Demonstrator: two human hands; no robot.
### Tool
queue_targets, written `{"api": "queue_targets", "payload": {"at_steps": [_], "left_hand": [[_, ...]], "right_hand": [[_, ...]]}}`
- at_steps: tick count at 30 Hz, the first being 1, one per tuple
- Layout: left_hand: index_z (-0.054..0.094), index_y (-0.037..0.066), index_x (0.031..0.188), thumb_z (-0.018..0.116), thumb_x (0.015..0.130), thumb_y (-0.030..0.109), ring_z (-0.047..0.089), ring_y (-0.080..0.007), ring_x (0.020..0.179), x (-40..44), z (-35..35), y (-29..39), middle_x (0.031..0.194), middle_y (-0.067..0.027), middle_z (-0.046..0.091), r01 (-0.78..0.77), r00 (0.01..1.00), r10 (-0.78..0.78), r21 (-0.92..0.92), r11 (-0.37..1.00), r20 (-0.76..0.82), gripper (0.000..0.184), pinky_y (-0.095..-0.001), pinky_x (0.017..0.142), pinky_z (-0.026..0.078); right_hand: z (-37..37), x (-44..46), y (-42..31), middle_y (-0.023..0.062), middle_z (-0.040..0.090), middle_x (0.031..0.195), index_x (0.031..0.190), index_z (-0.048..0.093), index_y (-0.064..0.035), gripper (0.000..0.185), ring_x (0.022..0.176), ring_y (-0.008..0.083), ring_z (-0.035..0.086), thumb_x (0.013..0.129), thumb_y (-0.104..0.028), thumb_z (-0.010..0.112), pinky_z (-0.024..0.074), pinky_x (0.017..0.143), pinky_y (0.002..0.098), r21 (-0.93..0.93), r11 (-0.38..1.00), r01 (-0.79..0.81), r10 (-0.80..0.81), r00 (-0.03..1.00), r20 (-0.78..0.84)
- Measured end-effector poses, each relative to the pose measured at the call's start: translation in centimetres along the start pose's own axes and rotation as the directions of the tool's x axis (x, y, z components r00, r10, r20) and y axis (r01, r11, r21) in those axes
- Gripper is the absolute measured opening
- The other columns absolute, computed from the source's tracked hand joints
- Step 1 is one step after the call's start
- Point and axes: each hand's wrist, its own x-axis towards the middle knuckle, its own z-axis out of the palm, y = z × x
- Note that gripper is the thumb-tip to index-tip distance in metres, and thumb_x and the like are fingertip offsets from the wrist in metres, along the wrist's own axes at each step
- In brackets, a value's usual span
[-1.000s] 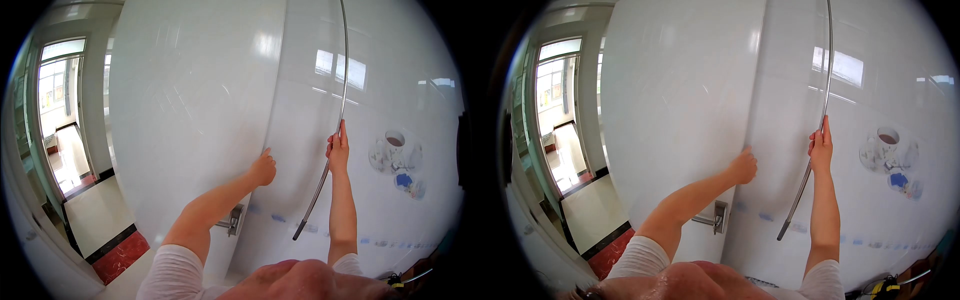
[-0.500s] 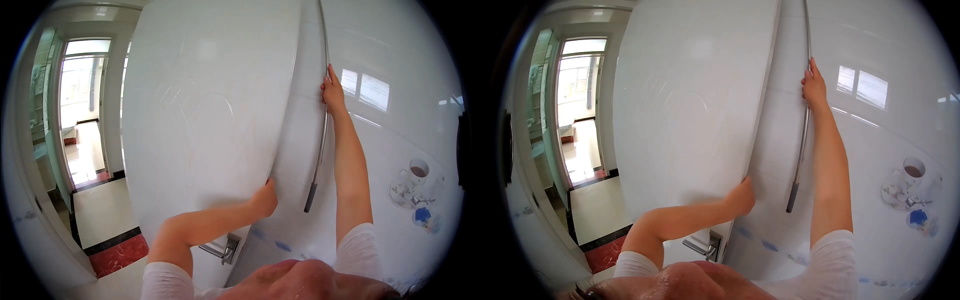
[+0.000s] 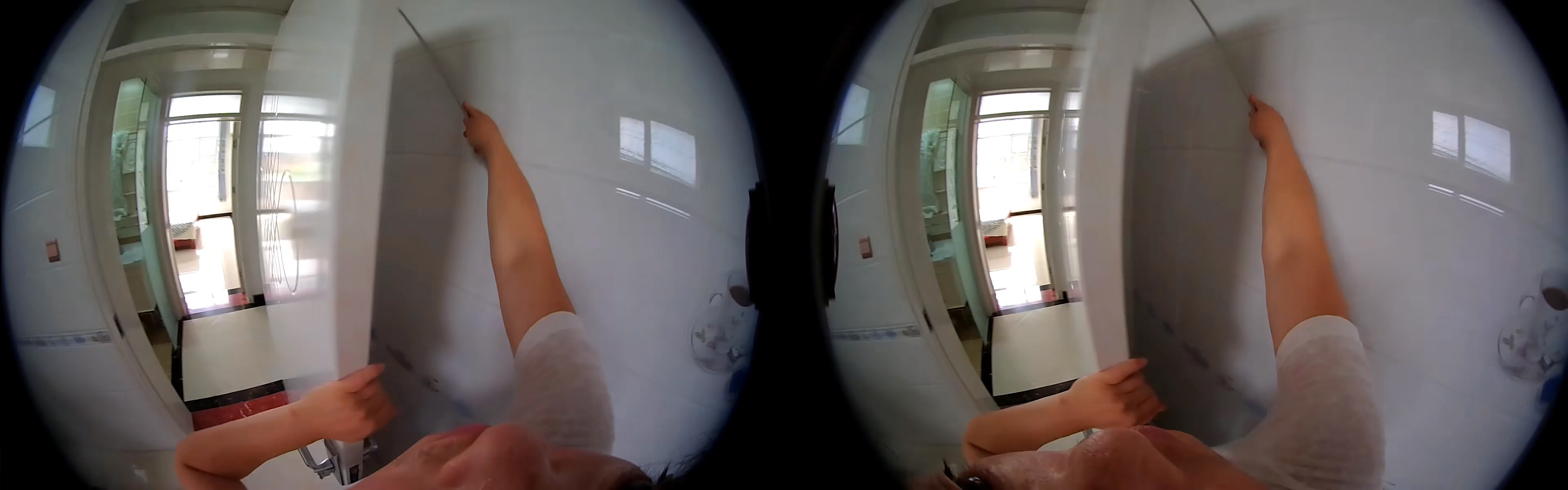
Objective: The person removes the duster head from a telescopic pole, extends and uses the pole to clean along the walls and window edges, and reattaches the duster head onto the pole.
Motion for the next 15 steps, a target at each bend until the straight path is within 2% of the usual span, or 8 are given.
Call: {"api": "queue_targets", "payload": {"at_steps": [2,3,5,7,9,11,12,15], "left_hand": [[0.055,0.013,0.059,0.057,0.073,0.022,0.05,-0.0144,0.061,-1.2,-2.4,0.1,0.055,0.001,0.049,0.03,0.996,-0.032,0.025,0.999,0.084,0.017,-0.0314,0.093,0.035],[0.057,0.013,0.063,0.054,0.073,0.02,0.052,-0.014,0.065,-1.7,-3.1,0.0,0.058,0.002,0.05,0.056,0.988,-0.062,0.043,0.997,0.142,0.013,-0.0329,0.097,0.033],[0.054,0.014,0.059,0.058,0.072,0.02,0.05,-0.0136,0.063,-3.0,-4.2,0.0,0.056,0.0019,0.047,0.087,0.989,-0.093,0.055,0.995,0.115,0.016,-0.0291,0.094,0.036],[0.051,0.015,0.057,0.061,0.071,0.023,0.049,-0.0133,0.06,-4.1,-5.2,0.0,0.055,0.0019,0.047,0.132,0.985,-0.14,0.085,0.988,0.102,0.019,-0.0269,0.091,0.037],[0.05,0.016,0.057,0.064,0.069,0.025,0.05,-0.0129,0.062,-5.1,-5.9,0.3,0.056,0.0019,0.047,0.163,0.98,-0.171,0.089,0.983,0.099,0.02,-0.029,0.09,0.037],[0.051,0.016,0.058,0.065,0.067,0.026,0.055,-0.0118,0.068,-5.8,-6.8,0.6,0.06,0.0025,0.049,0.27,0.962,-0.273,0.184,0.945,-0.008,0.02,-0.0341,0.092,0.035],[0.057,0.015,0.066,0.065,0.062,0.024,0.058,-0.0133,0.076,-7.3,-6.8,0.7,0.064,0.0025,0.05,0.253,0.963,-0.265,0.182,0.95,0.042,0.013,-0.0486,0.098,0.024],[0.056,0.013,0.065,0.062,0.062,0.021,0.058,-0.0144,0.076,-8.8,-8.0,1.2,0.063,0.0021,0.05,0.333,0.939,-0.344,0.214,0.919,0.015,0.011,-0.0519,0.097,0.022]], "right_hand": [[2.2,-1.0,0.8,0.0101,0.06,0.103,0.132,0.037,-0.0234,0.042,0.059,0.0223,0.055,0.09,-0.016,0.037,0.0455,0.051,0.0334,0.065,0.998,0.025,-0.026,0.999,0.019],[2.8,-2.3,0.5,0.0106,0.06,0.096,0.132,0.037,-0.0237,0.042,0.056,0.0202,0.052,0.09,-0.017,0.037,0.0431,0.048,0.0323,0.207,0.978,-0.032,0.027,0.999,0.031],[3.4,-3.7,0.2,0.0111,0.06,0.089,0.132,0.037,-0.0239,0.042,0.052,0.0181,0.048,0.091,-0.018,0.037,0.0407,0.044,0.0311,0.349,0.932,-0.099,0.084,0.995,0.057],[3.0,-4.6,-0.2,0.0032,0.05,0.075,0.131,0.039,-0.0262,0.04,0.05,0.0096,0.037,0.091,-0.018,0.04,0.0299,0.04,0.025,0.553,0.808,-0.204,0.145,0.978,0.149],[2.0,-5.7,-0.6,0.003,0.049,0.073,0.131,0.038,-0.0252,0.041,0.049,0.0087,0.035,0.091,-0.017,0.04,0.0295,0.039,0.0238,0.588,0.784,-0.198,0.147,0.98,0.134],[1.4,-6.4,-0.7,0.0028,0.047,0.071,0.132,0.037,-0.0242,0.041,0.048,0.0078,0.033,0.091,-0.016,0.04,0.0291,0.039,0.0225,0.614,0.766,-0.192,0.152,0.981,0.117],[1.0,-6.6,-0.4,0.0025,0.047,0.072,0.132,0.037,-0.0237,0.042,0.049,0.007,0.033,0.091,-0.016,0.04,0.0284,0.039,0.0219,0.641,0.746,-0.179,0.141,0.984,0.111],[0.2,-7.3,0.4,0.0021,0.046,0.073,0.133,0.036,-0.0225,0.041,0.049,0.0066,0.031,0.092,-0.016,0.04,0.0275,0.04,0.0214,0.688,0.706,-0.167,0.133,0.986,0.102]]}}
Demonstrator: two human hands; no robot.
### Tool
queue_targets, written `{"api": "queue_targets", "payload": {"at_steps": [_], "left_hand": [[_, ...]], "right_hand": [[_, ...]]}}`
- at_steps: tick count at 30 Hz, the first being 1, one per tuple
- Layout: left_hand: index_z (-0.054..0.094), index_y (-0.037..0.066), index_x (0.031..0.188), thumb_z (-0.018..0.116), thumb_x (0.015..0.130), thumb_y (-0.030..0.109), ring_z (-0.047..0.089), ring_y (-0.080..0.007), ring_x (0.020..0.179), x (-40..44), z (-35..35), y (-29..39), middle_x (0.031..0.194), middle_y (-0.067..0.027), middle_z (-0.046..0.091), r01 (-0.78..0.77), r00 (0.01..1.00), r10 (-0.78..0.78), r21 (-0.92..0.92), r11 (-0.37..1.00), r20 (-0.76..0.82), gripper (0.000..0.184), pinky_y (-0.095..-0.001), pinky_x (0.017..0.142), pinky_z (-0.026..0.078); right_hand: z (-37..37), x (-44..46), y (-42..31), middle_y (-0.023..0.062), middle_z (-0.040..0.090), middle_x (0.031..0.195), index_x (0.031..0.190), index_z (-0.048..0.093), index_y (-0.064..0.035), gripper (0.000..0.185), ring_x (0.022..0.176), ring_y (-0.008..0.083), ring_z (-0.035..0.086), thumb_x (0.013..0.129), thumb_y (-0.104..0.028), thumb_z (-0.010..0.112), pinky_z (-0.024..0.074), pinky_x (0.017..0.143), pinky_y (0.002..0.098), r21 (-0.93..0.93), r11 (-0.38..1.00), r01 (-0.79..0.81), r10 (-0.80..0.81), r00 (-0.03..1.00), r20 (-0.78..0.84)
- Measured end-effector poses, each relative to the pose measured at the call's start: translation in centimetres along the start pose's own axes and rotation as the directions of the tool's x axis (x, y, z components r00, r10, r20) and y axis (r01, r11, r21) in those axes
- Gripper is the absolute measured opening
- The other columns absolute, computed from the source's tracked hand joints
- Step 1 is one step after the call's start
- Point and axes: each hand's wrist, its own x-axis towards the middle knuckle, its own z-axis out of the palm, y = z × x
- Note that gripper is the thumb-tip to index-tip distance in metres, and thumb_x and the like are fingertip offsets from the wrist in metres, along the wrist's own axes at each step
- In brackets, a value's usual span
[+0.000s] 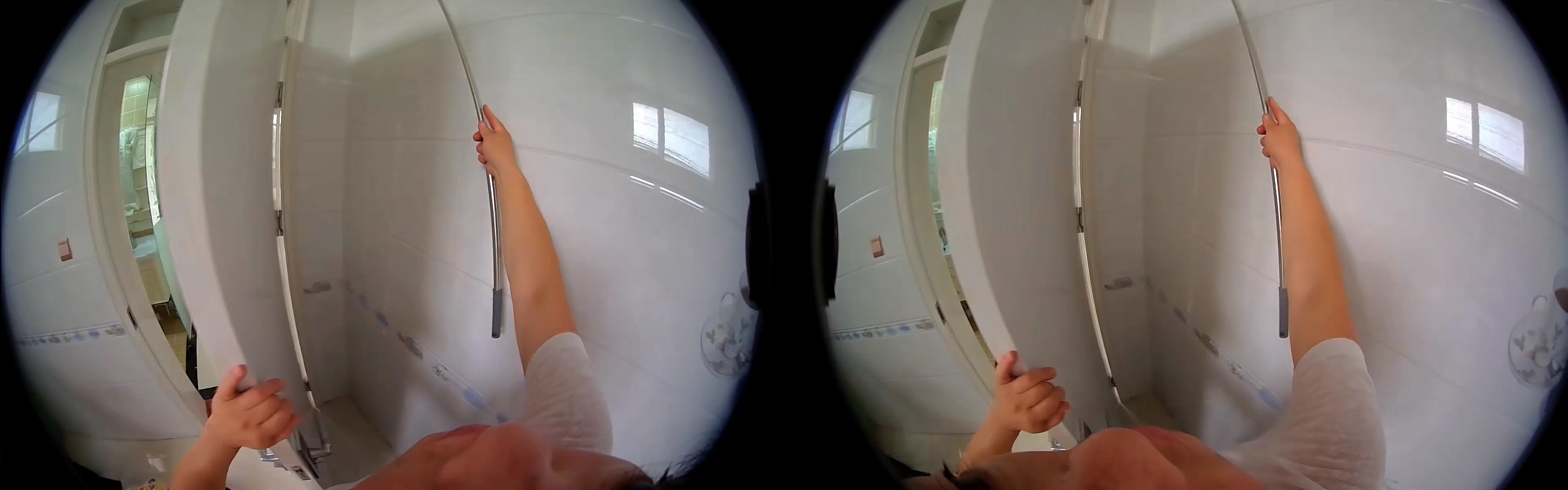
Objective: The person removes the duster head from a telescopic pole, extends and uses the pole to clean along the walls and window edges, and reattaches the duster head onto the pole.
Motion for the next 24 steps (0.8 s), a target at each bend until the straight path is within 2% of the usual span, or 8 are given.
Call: {"api": "queue_targets", "payload": {"at_steps": [4,6,8,12,14,17,19,24], "left_hand": [[0.055,0.012,0.064,0.058,0.064,0.02,0.058,-0.0188,0.08,0.1,-0.9,2.8,0.063,0.0011,0.052,0.45,0.886,-0.453,-0.059,0.891,-0.093,0.009,-0.0541,0.099,0.021],[0.058,0.01,0.069,0.056,0.067,0.019,0.057,-0.0248,0.08,1.0,0.2,4.9,0.067,-0.0028,0.057,0.495,0.836,-0.532,-0.231,0.837,-0.134,0.01,-0.0528,0.1,0.023],[0.061,0.006,0.083,0.054,0.072,0.019,0.056,-0.0277,0.084,3.5,3.3,6.7,0.082,-0.0093,0.06,0.36,0.776,-0.626,-0.764,0.536,-0.073,0.019,-0.0465,0.099,0.028],[0.037,-0.002,0.123,0.045,0.086,0.023,0.046,-0.032,0.107,10.4,14.2,6.2,0.12,-0.019,0.046,0.437,0.744,-0.655,-0.837,0.329,0.13,0.046,-0.037,0.095,0.034],[0.027,-0.003,0.129,0.04,0.09,0.03,0.041,-0.0313,0.114,14.1,18.9,6.3,0.126,-0.0198,0.041,0.429,0.672,-0.617,-0.894,-0.127,0.41,0.052,-0.037,0.095,0.033],[0.03,-0.001,0.126,0.038,0.091,0.036,0.048,-0.0254,0.104,19.2,21.9,6.5,0.117,-0.0173,0.047,0.384,0.699,-0.575,-0.901,-0.201,0.425,0.052,-0.034,0.087,0.04],[0.035,0.003,0.124,0.035,0.092,0.037,0.055,-0.0169,0.076,21.6,21.2,6.2,0.092,-0.0107,0.055,0.394,0.698,-0.29,-0.69,-0.607,0.654,0.046,-0.0286,0.065,0.046],[0.047,0.003,0.102,0.036,0.092,0.038,0.039,-0.0088,0.042,23.3,24.8,4.5,0.057,-0.0007,0.044,0.312,0.774,-0.274,-0.721,-0.618,0.57,0.038,-0.0228,0.04,0.035]], "right_hand": [[-0.1,-1.4,-0.6,0.003,0.046,0.077,0.135,0.032,-0.0217,0.043,0.05,0.0074,0.03,0.092,-0.017,0.039,0.0273,0.041,0.0213,0.13,0.991,-0.021,0.015,0.999,0.048],[0.4,-2.4,-0.9,0.0033,0.045,0.078,0.135,0.031,-0.0222,0.043,0.05,0.0071,0.029,0.093,-0.018,0.039,0.0258,0.041,0.0205,0.18,0.983,-0.031,0.019,0.997,0.072],[1.3,-3.3,-1.3,0.0037,0.044,0.079,0.135,0.029,-0.0227,0.044,0.05,0.0068,0.028,0.093,-0.018,0.038,0.0242,0.04,0.0197,0.228,0.973,-0.045,0.022,0.994,0.103],[2.5,-5.3,-2.2,0.0039,0.044,0.08,0.136,0.025,-0.0213,0.044,0.051,0.0076,0.028,0.094,-0.018,0.036,0.0249,0.041,0.02,0.381,0.924,-0.041,-0.026,0.985,0.17],[2.8,-6.0,-2.3,0.0046,0.046,0.08,0.136,0.026,-0.0213,0.044,0.051,0.0082,0.031,0.094,-0.018,0.037,0.027,0.042,0.0207,0.458,0.888,-0.032,-0.063,0.98,0.191],[2.8,-6.2,-2.2,0.0052,0.047,0.081,0.137,0.025,-0.0192,0.044,0.051,0.0083,0.031,0.094,-0.017,0.035,0.0265,0.042,0.0209,0.45,0.893,-0.002,-0.088,0.98,0.178],[2.5,-5.8,-2.1,0.0058,0.047,0.083,0.137,0.023,-0.0172,0.045,0.051,0.0084,0.031,0.094,-0.016,0.035,0.0265,0.042,0.0212,0.435,0.9,0.018,-0.1,0.981,0.168],[3.0,-5.0,-1.3,0.0095,0.052,0.093,0.139,0.01,-0.0106,0.053,0.055,0.0102,0.043,0.092,-0.017,0.035,0.0397,0.045,0.0244,0.229,0.941,0.25,-0.274,0.958,0.084]]}}
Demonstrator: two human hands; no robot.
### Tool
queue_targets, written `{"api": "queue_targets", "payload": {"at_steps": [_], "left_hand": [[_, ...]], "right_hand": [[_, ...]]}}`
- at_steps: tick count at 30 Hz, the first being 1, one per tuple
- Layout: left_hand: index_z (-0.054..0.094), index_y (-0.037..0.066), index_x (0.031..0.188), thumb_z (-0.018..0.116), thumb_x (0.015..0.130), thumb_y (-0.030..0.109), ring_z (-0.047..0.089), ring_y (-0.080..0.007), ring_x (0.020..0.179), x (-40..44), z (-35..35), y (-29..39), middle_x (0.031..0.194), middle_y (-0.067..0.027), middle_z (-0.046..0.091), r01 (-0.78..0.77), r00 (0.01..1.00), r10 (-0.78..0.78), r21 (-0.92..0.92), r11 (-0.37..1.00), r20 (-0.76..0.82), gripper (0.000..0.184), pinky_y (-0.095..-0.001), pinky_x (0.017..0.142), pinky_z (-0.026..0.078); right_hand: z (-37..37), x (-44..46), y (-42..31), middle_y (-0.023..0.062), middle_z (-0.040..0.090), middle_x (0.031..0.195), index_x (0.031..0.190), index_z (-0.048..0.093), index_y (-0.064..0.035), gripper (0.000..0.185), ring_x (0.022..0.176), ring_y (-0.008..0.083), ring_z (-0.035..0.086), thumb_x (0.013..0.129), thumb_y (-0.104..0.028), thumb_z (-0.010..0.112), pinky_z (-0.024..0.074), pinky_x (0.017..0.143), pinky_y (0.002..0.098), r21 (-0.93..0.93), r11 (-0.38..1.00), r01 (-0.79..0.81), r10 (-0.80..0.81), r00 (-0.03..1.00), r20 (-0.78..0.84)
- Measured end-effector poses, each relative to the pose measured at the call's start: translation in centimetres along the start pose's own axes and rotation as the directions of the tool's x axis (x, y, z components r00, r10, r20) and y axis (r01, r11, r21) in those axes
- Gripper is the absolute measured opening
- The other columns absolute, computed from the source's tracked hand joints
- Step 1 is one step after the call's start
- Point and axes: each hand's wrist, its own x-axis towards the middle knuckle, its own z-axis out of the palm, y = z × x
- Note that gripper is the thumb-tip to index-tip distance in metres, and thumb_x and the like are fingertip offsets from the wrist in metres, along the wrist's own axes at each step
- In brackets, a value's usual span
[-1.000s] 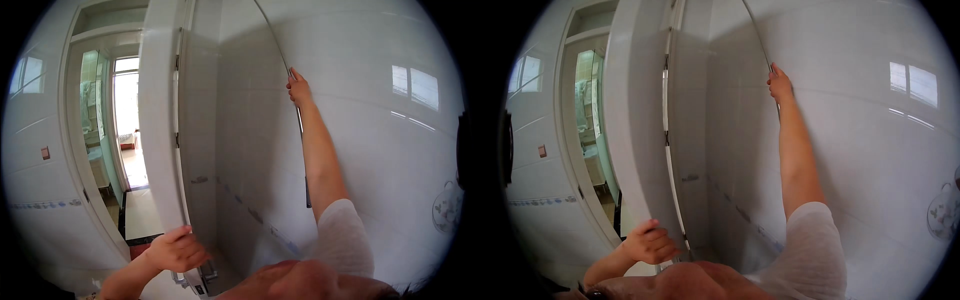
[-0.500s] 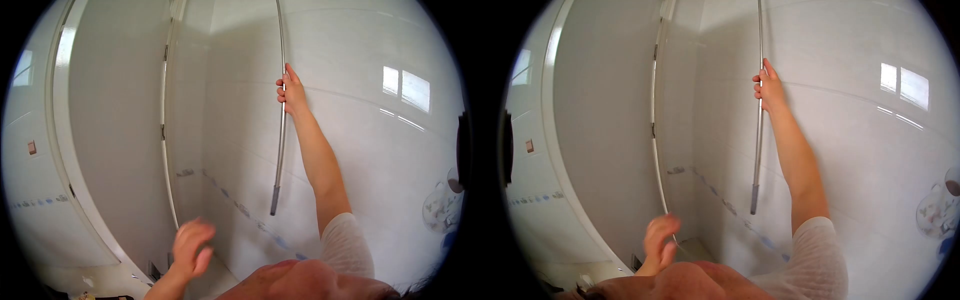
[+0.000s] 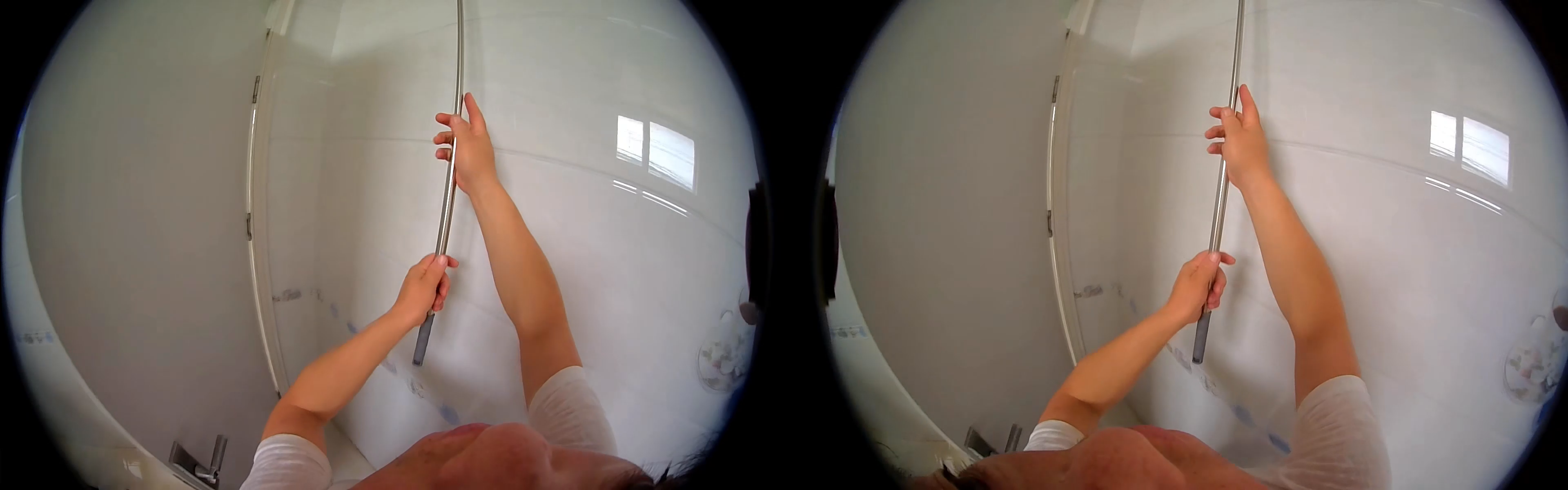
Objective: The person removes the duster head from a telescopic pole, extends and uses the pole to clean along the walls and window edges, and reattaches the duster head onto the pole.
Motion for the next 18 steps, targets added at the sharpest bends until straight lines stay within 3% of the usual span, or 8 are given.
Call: {"api": "queue_targets", "payload": {"at_steps": [5,10,12,18], "left_hand": [[0.049,0.003,0.097,0.036,0.091,0.037,0.033,-0.0086,0.039,4.2,-2.9,3.5,0.053,0.0004,0.04,-0.105,0.994,0.106,0.041,0.994,-0.018,0.037,-0.0233,0.038,0.031],[0.048,0.005,0.093,0.035,0.09,0.037,0.026,-0.0089,0.04,9.5,-8.0,6.8,0.052,0.0014,0.037,-0.048,0.996,0.048,0.006,0.999,-0.074,0.035,-0.0252,0.039,0.026],[0.048,0.005,0.091,0.034,0.09,0.037,0.026,-0.0087,0.041,12.7,-12.7,9.3,0.052,0.0017,0.036,-0.003,0.996,0.0,-0.034,0.999,-0.094,0.035,-0.0252,0.039,0.026],[0.046,0.006,0.088,0.034,0.091,0.038,0.025,-0.0085,0.041,15.8,-16.7,9.0,0.053,0.0012,0.036,-0.012,0.988,-0.004,-0.101,0.995,-0.155,0.034,-0.0249,0.039,0.024]], "right_hand": [[1.4,-0.5,3.2,0.0089,0.05,0.091,0.14,0.003,-0.0135,0.058,0.053,0.0114,0.042,0.091,-0.016,0.036,0.0395,0.044,0.0245,-0.204,0.979,0.0,0.008,0.999,0.041],[4.7,5.7,6.5,0.0062,0.046,0.078,0.14,0.003,-0.0187,0.06,0.046,0.011,0.038,0.09,-0.014,0.036,0.0379,0.042,0.0254,-0.258,0.964,-0.063,0.084,0.994,0.072],[8.7,10.4,9.2,0.0048,0.042,0.07,0.14,0.005,-0.0212,0.06,0.046,0.0108,0.037,0.089,-0.014,0.035,0.0371,0.041,0.026,-0.371,0.92,-0.123,0.143,0.989,0.028],[11.1,13.6,13.4,0.0058,0.043,0.069,0.14,0.007,-0.0218,0.06,0.046,0.0129,0.038,0.088,-0.015,0.037,0.0373,0.04,0.0279,-0.499,0.859,-0.117,0.154,0.988,0.034]]}}
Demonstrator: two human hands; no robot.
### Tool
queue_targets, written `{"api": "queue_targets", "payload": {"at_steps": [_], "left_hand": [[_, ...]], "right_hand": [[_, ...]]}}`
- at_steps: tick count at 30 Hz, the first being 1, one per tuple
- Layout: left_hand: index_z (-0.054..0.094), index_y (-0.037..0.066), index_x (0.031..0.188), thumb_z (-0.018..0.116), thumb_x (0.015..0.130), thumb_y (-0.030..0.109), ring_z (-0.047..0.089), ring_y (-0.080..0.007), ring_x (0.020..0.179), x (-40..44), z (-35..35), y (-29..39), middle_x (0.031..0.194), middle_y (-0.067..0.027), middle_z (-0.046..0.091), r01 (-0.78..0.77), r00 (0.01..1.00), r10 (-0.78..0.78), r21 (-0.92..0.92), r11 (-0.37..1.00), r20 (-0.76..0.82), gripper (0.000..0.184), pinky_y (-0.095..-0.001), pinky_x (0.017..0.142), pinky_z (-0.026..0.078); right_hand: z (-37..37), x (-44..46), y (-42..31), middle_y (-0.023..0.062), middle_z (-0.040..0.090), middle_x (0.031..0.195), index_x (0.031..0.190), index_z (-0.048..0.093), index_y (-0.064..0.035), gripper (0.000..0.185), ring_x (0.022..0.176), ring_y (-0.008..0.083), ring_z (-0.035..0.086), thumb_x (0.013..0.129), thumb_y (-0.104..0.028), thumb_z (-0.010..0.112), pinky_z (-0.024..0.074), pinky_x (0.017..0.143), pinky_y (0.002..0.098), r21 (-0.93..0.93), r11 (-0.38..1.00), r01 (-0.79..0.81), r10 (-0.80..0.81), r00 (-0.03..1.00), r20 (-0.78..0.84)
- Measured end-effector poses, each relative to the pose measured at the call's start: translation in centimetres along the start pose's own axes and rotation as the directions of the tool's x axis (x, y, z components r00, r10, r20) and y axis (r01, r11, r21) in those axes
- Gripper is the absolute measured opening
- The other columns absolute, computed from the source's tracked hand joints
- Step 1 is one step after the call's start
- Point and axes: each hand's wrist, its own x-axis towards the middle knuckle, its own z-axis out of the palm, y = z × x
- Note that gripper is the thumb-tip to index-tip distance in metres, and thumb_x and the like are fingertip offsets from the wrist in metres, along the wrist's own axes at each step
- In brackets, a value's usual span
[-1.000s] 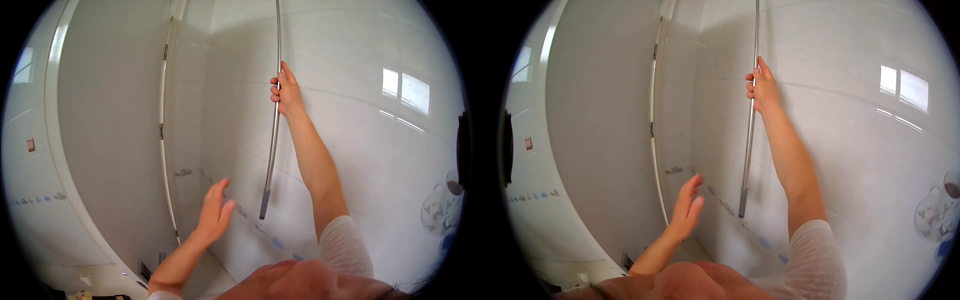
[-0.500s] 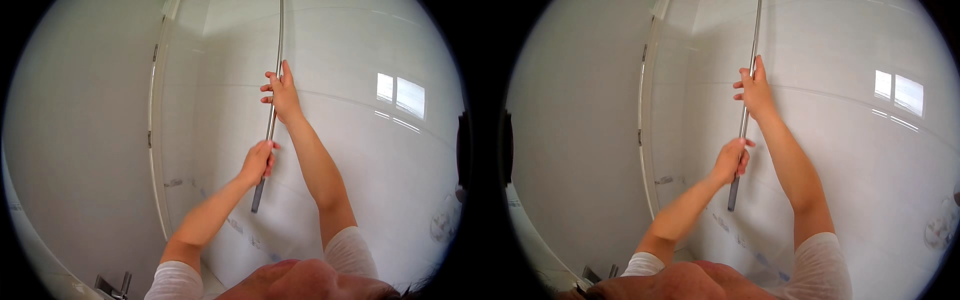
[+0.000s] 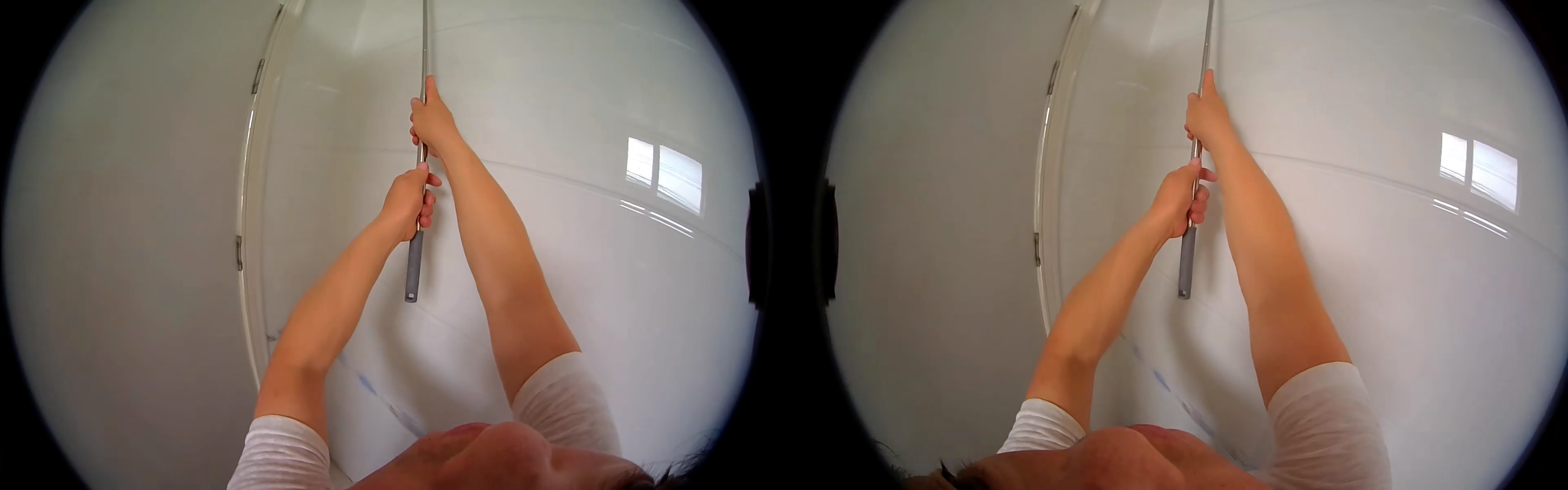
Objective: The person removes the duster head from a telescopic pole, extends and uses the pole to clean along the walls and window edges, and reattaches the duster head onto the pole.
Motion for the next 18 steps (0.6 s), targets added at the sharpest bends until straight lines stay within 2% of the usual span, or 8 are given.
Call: {"api": "queue_targets", "payload": {"at_steps": [4,7,9,10,12,18], "left_hand": [[0.046,0.006,0.087,0.034,0.091,0.039,0.026,-0.0092,0.041,1.9,-3.4,-1.3,0.053,0.0007,0.036,0.027,0.999,-0.03,-0.069,0.997,-0.038,0.035,-0.0253,0.038,0.024],[0.045,0.005,0.083,0.035,0.091,0.036,0.03,-0.0108,0.036,3.6,-6.9,-4.6,0.051,-0.0022,0.038,-0.024,0.998,0.024,0.001,1.0,-0.056,0.034,-0.0268,0.034,0.026],[0.046,0.004,0.084,0.034,0.091,0.037,0.034,-0.0116,0.035,3.1,-8.9,-7.7,0.05,-0.0029,0.04,-0.066,0.988,0.089,0.176,0.982,-0.125,0.036,-0.0275,0.032,0.027],[0.046,0.004,0.084,0.034,0.091,0.037,0.034,-0.0116,0.035,2.9,-9.5,-8.8,0.05,-0.0029,0.04,-0.064,0.989,0.087,0.178,0.982,-0.122,0.036,-0.0275,0.032,0.027],[0.046,0.004,0.086,0.033,0.092,0.038,0.034,-0.0114,0.033,2.4,-10.6,-10.8,0.048,-0.0026,0.039,-0.075,0.97,0.153,0.364,0.928,-0.19,0.037,-0.0271,0.032,0.027],[0.047,0.003,0.086,0.03,0.092,0.04,0.038,-0.012,0.034,-1.9,-12.4,-15.6,0.047,-0.0034,0.041,-0.078,0.956,0.217,0.544,0.836,-0.196,0.041,-0.0261,0.033,0.031]], "right_hand": [[3.7,2.0,3.1,0.0059,0.043,0.066,0.14,0.007,-0.0221,0.061,0.046,0.0139,0.039,0.088,-0.014,0.037,0.038,0.04,0.029,-0.021,0.999,-0.027,0.029,0.998,0.053],[6.2,2.5,7.1,0.0063,0.044,0.064,0.14,0.005,-0.0203,0.061,0.045,0.0147,0.041,0.088,-0.014,0.036,0.0405,0.041,0.0305,-0.013,0.999,-0.042,0.042,0.998,0.043],[7.7,1.1,10.0,0.0072,0.045,0.064,0.139,0.003,-0.0185,0.061,0.044,0.0152,0.044,0.088,-0.013,0.036,0.0434,0.042,0.0312,-0.044,0.999,-0.031,0.034,0.998,0.056],[8.0,0.2,10.5,0.0072,0.045,0.064,0.139,0.003,-0.0185,0.061,0.044,0.0152,0.044,0.088,-0.013,0.036,0.0434,0.042,0.0312,-0.044,0.998,-0.033,0.035,0.998,0.051],[8.5,-1.5,11.6,0.0085,0.047,0.067,0.139,0.002,-0.0173,0.061,0.044,0.0152,0.046,0.088,-0.012,0.036,0.0451,0.042,0.0307,-0.024,0.996,-0.088,0.09,0.991,0.099],[8.5,-7.4,12.6,0.0105,0.049,0.075,0.139,-0.001,-0.0155,0.065,0.044,0.0145,0.048,0.087,-0.009,0.038,0.0467,0.042,0.0301,0.123,0.98,-0.155,0.134,0.977,0.164]]}}
